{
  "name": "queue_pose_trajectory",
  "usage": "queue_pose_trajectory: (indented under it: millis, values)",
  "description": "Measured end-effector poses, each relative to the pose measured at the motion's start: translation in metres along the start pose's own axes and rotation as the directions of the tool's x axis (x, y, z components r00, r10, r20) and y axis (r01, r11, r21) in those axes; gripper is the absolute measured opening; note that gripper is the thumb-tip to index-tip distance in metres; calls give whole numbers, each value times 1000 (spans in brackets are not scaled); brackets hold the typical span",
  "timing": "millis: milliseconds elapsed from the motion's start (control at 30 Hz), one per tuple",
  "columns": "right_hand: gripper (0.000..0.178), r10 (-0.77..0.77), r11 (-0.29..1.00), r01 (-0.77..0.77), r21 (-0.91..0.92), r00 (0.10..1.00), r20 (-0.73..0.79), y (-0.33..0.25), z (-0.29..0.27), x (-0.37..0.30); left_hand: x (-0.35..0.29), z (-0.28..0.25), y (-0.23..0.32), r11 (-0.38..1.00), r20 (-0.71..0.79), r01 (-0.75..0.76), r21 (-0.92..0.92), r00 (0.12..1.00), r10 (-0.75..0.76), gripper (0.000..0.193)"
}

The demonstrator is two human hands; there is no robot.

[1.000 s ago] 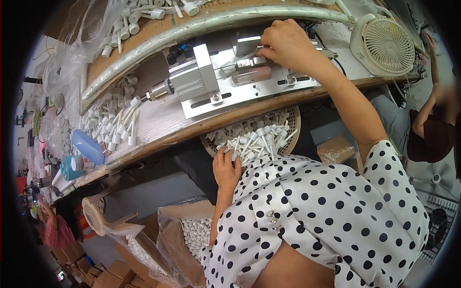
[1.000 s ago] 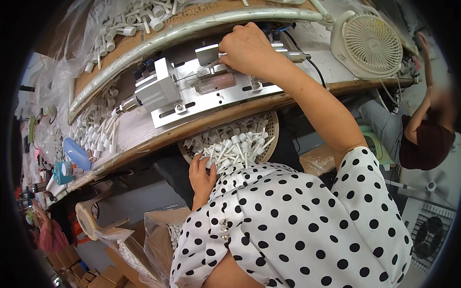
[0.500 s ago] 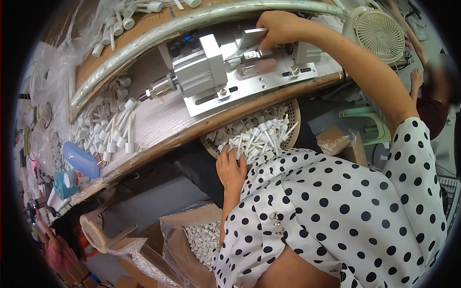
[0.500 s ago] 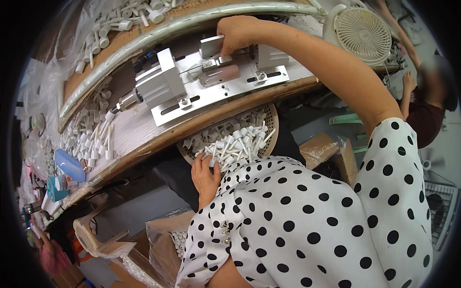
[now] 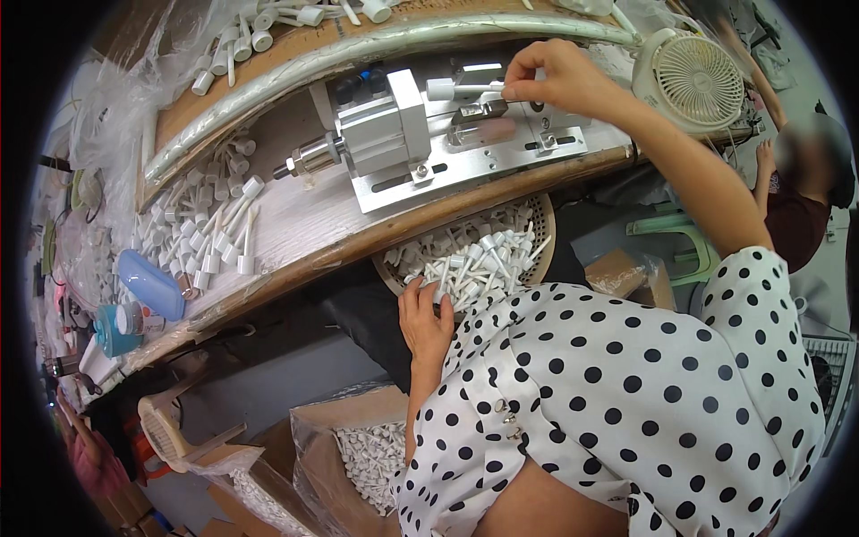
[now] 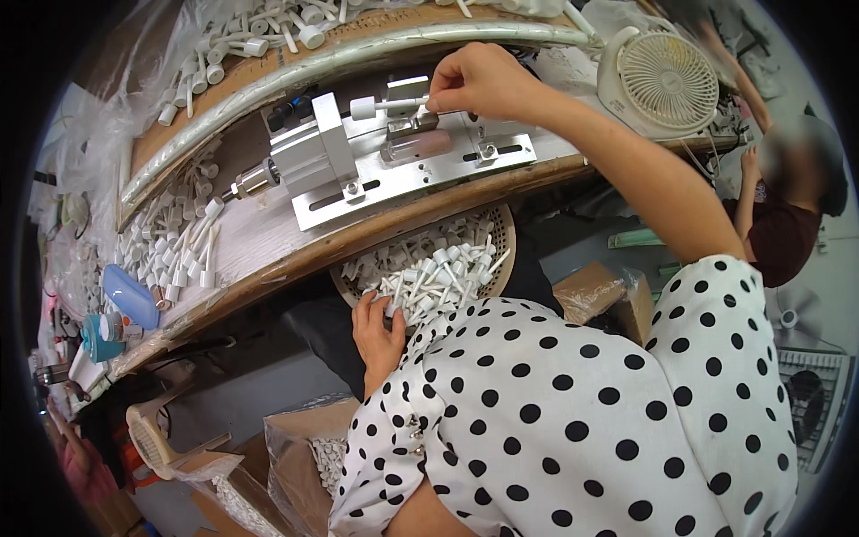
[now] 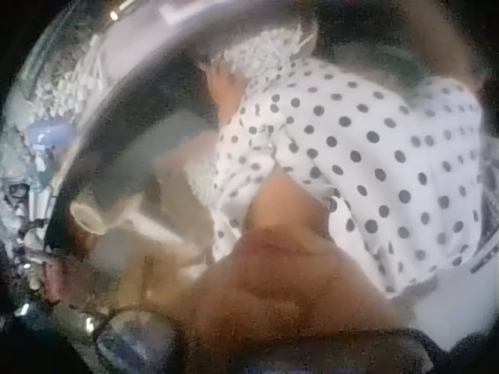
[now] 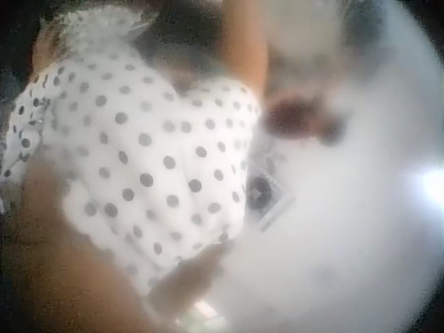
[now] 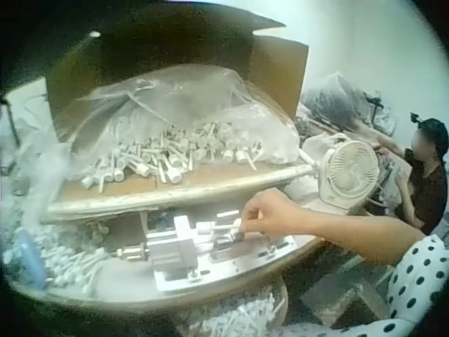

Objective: Assembling small white plastic components using a pneumatic assembly machine.

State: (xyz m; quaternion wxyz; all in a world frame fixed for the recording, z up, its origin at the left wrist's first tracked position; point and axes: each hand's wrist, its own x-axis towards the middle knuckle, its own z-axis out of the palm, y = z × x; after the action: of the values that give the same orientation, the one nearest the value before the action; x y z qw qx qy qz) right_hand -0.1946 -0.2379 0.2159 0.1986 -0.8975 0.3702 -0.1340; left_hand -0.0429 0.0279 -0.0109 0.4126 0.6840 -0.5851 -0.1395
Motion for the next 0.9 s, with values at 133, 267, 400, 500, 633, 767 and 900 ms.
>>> queue_pose_trajectory:
  millis: [133, 267, 400, 500, 633, 767, 900]
  values:
    - [11, -403, 901, 331, -281, 879, -256, -18, 3, -25, 21, -14, 14, 994, -171, -70, -85, 984, 55, 14]
    - [8, -575, 799, 444, -406, 761, -301, -40, 1, -46, 74, -57, 72, 963, -280, -104, -248, 959, 32, 21]
    - [13, -645, 764, 555, -330, 671, -366, -55, -2, -56, 108, -78, 113, 833, -354, -268, -485, 931, 94, 37]
    - [12, -796, 599, 653, -464, 418, -438, -51, 0, -55, 110, -83, 130, 792, -266, -216, -571, 961, 70, 35]
    - [8, -632, 768, 576, -280, 613, -474, -50, 6, -73, 103, -79, 137, 760, -108, -84, -644, 994, 19, 33]
    - [8, -468, 788, 605, 115, 709, -527, -40, 13, -76, 98, -76, 149, 739, -127, -69, -671, 992, -23, 30]
    - [10, -344, 759, 539, 365, 808, -478, -31, 17, -81, 95, -67, 159, 735, -152, -86, -672, 988, -23, 29]
